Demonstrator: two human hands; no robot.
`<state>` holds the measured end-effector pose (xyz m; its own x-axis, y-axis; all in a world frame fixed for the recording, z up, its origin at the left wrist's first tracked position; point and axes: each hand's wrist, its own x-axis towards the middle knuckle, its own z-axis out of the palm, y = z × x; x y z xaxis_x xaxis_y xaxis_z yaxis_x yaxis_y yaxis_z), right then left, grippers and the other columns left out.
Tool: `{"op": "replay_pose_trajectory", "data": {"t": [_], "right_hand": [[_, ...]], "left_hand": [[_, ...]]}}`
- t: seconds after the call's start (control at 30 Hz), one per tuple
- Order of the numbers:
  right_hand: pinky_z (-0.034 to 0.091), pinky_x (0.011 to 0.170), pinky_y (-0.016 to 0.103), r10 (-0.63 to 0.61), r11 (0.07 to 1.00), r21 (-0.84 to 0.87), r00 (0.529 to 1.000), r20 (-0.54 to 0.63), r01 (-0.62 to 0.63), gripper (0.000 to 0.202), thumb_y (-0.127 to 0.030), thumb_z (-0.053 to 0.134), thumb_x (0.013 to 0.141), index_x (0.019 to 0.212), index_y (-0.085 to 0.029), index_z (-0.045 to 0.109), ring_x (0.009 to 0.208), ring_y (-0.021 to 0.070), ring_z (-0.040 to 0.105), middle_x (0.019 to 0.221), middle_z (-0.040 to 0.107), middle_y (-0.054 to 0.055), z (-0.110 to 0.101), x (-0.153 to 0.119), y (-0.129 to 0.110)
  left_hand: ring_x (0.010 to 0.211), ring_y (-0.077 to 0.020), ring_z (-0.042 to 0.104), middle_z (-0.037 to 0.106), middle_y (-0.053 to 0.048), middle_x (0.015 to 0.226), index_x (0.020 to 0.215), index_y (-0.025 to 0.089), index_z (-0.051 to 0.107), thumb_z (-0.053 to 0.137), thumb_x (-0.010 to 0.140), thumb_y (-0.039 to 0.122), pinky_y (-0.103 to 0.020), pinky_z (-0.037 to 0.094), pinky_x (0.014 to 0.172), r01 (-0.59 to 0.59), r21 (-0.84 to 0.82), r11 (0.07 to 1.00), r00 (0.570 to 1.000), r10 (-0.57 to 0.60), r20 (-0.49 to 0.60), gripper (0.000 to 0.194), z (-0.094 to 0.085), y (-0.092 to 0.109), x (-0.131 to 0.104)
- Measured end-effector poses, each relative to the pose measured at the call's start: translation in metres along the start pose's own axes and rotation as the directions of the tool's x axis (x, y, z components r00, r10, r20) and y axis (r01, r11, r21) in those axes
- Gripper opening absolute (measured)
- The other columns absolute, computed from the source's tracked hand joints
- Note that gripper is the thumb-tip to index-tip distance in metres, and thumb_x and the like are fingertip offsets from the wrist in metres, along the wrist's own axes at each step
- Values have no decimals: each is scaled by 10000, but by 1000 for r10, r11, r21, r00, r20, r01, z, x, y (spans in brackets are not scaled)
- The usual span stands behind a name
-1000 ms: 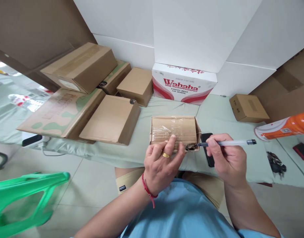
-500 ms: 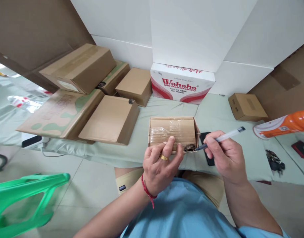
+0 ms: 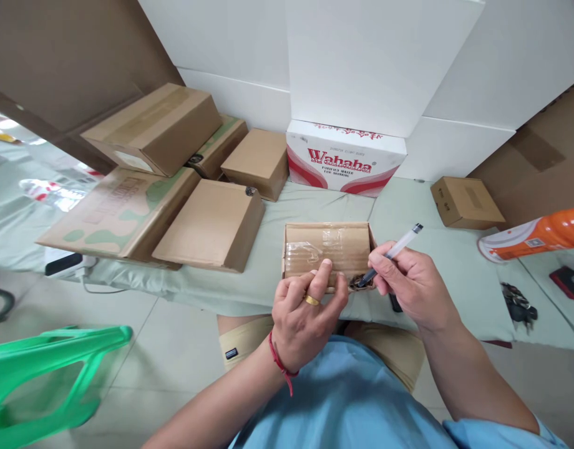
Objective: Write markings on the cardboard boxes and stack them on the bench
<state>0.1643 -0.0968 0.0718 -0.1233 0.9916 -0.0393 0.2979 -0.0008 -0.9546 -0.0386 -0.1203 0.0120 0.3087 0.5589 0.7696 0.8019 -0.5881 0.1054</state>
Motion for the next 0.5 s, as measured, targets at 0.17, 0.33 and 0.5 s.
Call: {"op": "replay_pose_trajectory", "data": {"t": [0.17, 0.33, 0.5], "right_hand": [[379, 504, 222, 6, 1000, -27, 1000, 20, -6, 405, -535, 601, 1047, 835, -191, 635, 500, 97, 512, 562, 560, -49, -2, -1, -2], [370, 486, 219, 12, 997, -80, 1000, 17, -11, 397, -514, 608, 1046, 819, -190, 643, 484, 96, 491, 537, 538, -55, -8, -2, 0], [370, 482, 223, -28, 999, 32, 972, -235, 36, 354, -520, 718, 984, 852, -192, 696, 515, 100, 507, 617, 587, -29, -23, -4, 11]], "left_hand": [[987, -229, 649, 794, -114, 1251, 1112, 228, 780, 788, 883, 119, -363, 496, 858, -1, 7, 1000, 1000, 1, 8, 254, -1, 1, -1], [991, -227, 656, 796, -100, 1257, 1128, 247, 773, 801, 874, 116, -357, 507, 874, 5, 15, 1000, 1000, -5, 17, 288, -2, 2, -3], [996, -234, 672, 792, -111, 1266, 1152, 236, 758, 798, 885, 111, -375, 495, 868, 8, 22, 1000, 1000, -9, 27, 297, -1, 0, -2]]}}
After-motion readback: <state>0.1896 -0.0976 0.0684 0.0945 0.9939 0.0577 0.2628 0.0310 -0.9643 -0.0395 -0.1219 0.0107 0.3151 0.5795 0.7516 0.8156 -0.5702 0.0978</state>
